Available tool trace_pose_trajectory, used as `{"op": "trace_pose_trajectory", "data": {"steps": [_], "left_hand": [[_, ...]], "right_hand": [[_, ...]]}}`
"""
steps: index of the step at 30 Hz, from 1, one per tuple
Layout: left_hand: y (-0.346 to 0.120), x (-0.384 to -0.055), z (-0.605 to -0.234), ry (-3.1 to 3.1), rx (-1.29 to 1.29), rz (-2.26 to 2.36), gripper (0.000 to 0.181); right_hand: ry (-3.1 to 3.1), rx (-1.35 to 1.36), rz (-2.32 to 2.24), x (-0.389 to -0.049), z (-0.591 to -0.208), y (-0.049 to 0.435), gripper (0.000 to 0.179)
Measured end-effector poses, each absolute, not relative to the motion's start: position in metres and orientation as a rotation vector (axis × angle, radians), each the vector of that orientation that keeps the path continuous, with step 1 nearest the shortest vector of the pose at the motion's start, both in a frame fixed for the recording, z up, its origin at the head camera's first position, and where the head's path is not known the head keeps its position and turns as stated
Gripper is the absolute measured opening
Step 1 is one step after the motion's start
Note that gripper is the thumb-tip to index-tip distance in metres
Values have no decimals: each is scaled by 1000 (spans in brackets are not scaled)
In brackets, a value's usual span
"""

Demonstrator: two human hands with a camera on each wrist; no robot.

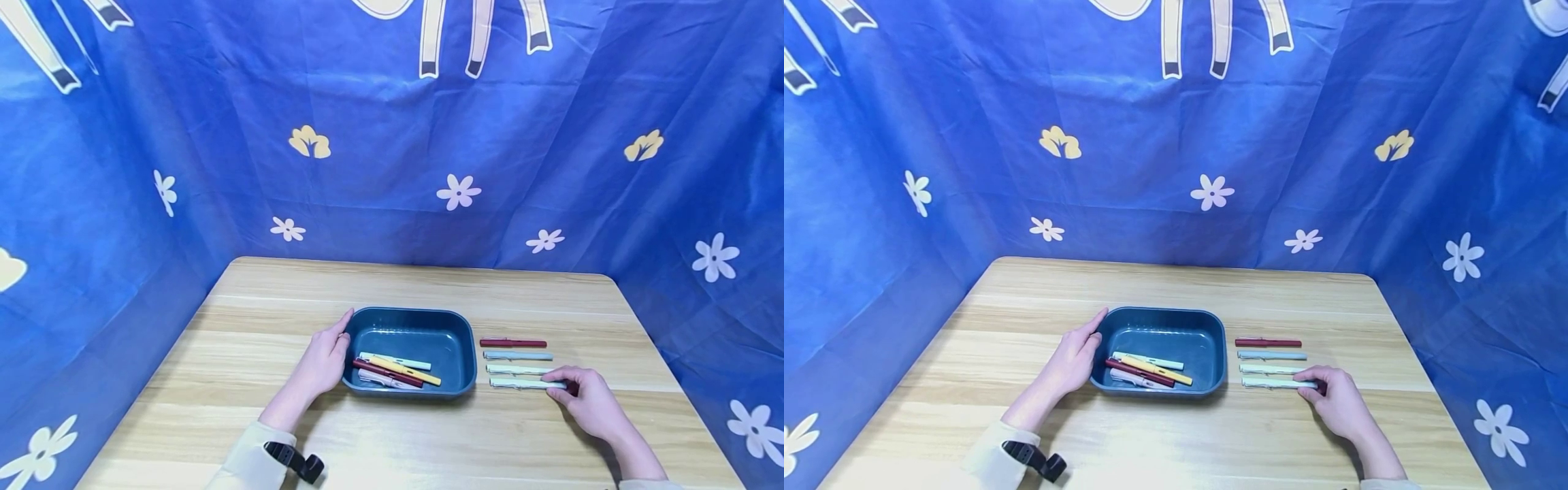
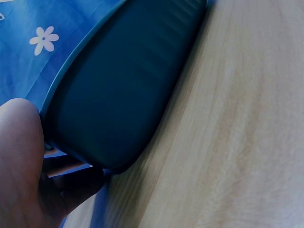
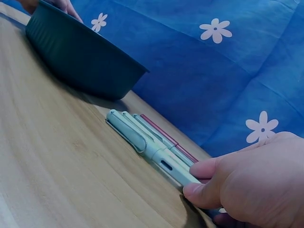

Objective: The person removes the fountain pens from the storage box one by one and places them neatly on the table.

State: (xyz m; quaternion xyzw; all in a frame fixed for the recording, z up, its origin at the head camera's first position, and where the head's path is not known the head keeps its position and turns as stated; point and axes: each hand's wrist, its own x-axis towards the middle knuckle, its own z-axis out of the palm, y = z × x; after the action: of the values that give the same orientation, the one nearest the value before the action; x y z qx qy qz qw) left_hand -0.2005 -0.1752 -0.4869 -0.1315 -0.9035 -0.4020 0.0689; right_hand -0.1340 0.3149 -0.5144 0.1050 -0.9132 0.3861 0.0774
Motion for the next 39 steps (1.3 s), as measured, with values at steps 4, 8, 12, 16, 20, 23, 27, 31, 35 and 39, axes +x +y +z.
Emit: {"op": "trace_pose_trajectory", "data": {"steps": [4, 8, 12, 16, 20, 23, 27, 31, 35, 39], "left_hand": [[-175, -200, -486, -2724, -393, -1221, 48], [-175, -200, -486, -2728, -388, -1223, 48], [-175, -200, -486, -2724, -387, -1220, 48], [-175, -200, -486, -2722, -386, -1218, 48], [-175, -200, -486, -2723, -387, -1213, 48], [-175, -199, -486, -2724, -389, -1209, 48], [-175, -199, -485, -2729, -384, -1212, 48], [-175, -199, -485, -2725, -386, -1217, 48], [-175, -199, -486, -2721, -396, -1215, 48], [-175, -199, -487, -2718, -394, -1217, 48]], "right_hand": [[-2731, 326, 1143, -135, -515, 315, 25], [-2734, 326, 1142, -135, -515, 316, 25], [-2744, 303, 1152, -134, -512, 318, 24], [-2758, 255, 1184, -132, -504, 319, 20], [-2752, 226, 1214, -130, -494, 320, 17], [-2723, 246, 1215, -131, -486, 319, 16], [-2665, 303, 1223, -134, -477, 313, 16], [-2610, 345, 1273, -136, -468, 302, 19], [-2538, 397, 1387, -136, -461, 289, 23], [-2472, 479, 1490, -138, -456, 276, 24]]}}
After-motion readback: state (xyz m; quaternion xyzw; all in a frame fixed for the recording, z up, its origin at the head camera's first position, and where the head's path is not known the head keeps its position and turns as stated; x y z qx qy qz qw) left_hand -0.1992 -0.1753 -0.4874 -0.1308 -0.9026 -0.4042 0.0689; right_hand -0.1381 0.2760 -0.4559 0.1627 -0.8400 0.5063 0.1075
